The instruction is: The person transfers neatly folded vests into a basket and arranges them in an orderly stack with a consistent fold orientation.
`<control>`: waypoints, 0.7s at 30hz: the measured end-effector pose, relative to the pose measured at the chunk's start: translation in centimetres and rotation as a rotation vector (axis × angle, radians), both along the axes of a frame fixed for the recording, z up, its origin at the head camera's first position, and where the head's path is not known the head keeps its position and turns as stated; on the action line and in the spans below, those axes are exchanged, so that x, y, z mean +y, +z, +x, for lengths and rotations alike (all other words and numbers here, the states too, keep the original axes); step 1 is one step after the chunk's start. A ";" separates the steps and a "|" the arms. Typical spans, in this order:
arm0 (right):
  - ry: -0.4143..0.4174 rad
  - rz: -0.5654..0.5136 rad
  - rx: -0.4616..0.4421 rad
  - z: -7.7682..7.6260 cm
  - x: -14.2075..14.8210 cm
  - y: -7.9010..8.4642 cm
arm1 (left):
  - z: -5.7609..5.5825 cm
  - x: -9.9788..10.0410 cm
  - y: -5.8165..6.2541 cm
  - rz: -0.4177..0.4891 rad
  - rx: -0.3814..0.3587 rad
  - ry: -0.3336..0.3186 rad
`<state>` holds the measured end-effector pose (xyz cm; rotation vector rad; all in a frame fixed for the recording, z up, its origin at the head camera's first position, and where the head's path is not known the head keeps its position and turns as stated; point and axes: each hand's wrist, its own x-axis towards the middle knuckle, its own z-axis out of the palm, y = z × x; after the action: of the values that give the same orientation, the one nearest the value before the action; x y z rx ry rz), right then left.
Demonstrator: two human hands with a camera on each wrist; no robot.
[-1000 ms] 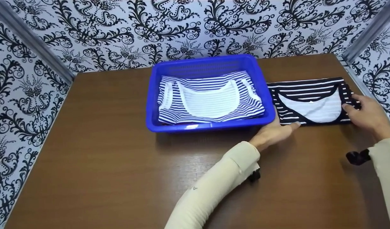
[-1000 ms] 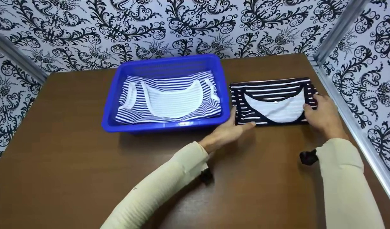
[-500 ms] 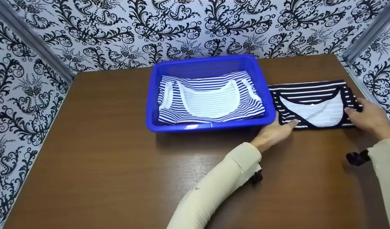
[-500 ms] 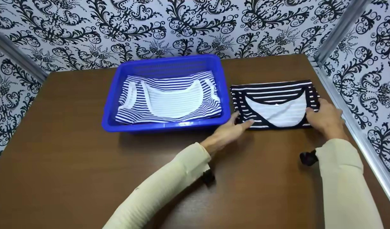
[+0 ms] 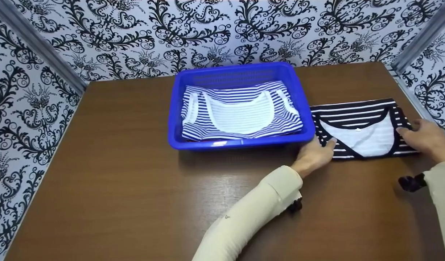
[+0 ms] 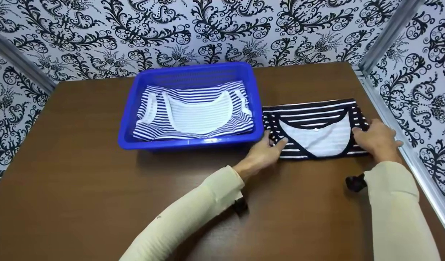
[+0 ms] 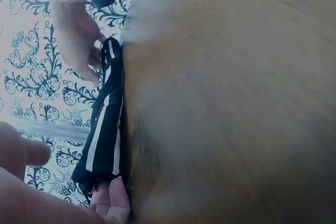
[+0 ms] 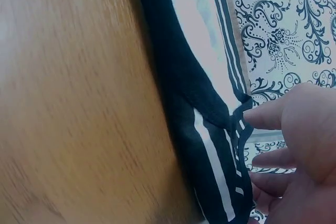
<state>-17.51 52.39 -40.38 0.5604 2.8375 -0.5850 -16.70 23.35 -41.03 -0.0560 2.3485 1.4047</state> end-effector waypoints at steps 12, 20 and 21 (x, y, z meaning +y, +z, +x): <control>0.022 0.002 -0.043 0.4 0.4 -0.3 | -0.3 0.1 0.0 -0.150 -0.053 0.017; -0.040 -0.039 -0.074 0.5 0.6 -0.7 | -0.4 0.3 -0.1 -0.069 -0.163 0.118; -0.061 -0.046 -0.079 0.6 0.6 -0.7 | -0.4 0.4 -0.2 -0.047 -0.179 0.131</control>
<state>-16.92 52.95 -41.13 0.6494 2.7349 -0.6225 -17.13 23.71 -41.22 -0.3405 2.2636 1.3435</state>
